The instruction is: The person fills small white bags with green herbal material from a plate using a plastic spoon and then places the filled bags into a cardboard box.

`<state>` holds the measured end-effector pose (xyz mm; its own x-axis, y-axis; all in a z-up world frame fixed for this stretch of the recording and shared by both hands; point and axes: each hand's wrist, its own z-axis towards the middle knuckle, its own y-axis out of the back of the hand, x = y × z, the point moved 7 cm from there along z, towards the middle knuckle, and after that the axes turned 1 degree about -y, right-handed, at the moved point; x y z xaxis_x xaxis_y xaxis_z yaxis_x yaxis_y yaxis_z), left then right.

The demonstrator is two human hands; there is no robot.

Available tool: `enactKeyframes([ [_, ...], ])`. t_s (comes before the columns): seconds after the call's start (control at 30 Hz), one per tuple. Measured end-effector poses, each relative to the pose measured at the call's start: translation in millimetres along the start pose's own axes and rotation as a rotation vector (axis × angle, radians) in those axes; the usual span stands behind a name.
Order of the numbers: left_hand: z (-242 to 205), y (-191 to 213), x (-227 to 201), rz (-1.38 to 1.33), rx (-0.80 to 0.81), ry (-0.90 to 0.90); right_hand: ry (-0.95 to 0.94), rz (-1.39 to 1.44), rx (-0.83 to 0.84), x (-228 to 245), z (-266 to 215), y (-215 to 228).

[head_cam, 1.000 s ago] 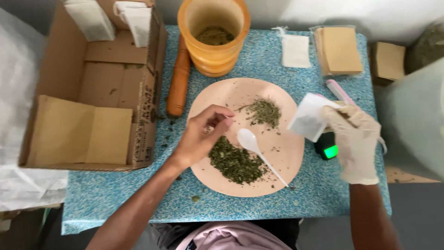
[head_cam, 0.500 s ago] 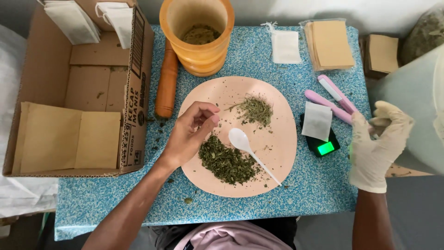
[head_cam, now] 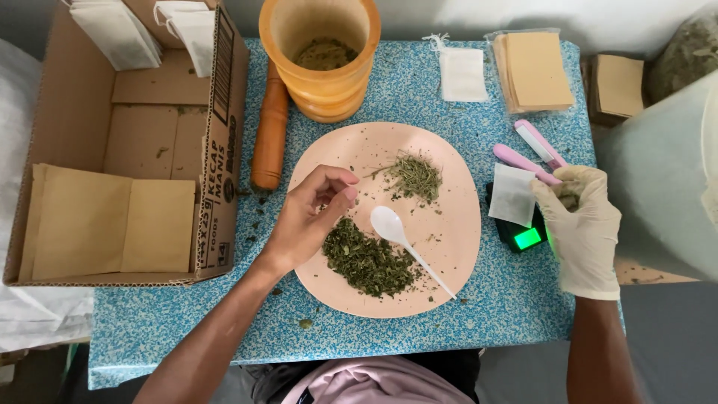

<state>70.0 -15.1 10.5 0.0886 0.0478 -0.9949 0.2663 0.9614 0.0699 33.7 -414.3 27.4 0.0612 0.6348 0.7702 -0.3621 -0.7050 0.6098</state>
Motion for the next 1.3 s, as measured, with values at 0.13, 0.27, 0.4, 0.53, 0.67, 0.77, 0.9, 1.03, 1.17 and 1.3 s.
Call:
enactKeyframes([
  [0.13,0,1,0,-0.008,-0.001,-0.029,0.014,-0.005,0.002,5,1,-2],
  [0.27,0,1,-2,-0.004,0.004,-0.049,-0.065,-0.039,-0.005,-2,4,-1],
  [0.4,-1,1,-3,0.010,0.008,-0.023,-0.062,-0.062,-0.005,0,4,-4],
  [0.53,-1,0,-4,-0.001,0.008,-0.026,-0.076,-0.113,-0.013,-7,5,-7],
  [0.67,-1,0,-5,-0.002,0.015,-0.026,0.062,-0.145,-0.012,-3,4,-11],
  [0.77,-1,0,-6,0.006,0.011,-0.018,0.026,-0.061,0.006,-7,6,-13],
  [0.9,-1,0,-4,0.006,0.002,-0.039,-0.022,0.061,-0.023,12,10,-9],
  [1.03,-2,-14,-5,0.066,0.091,-0.131,-0.235,0.285,0.045,54,0,-10],
  [1.17,-8,-32,-19,0.115,0.162,-0.279,-0.015,0.289,0.205,107,-18,-30],
  [1.3,-11,-29,-29,0.146,0.140,-0.337,-0.259,0.372,0.190,113,-28,-58],
])
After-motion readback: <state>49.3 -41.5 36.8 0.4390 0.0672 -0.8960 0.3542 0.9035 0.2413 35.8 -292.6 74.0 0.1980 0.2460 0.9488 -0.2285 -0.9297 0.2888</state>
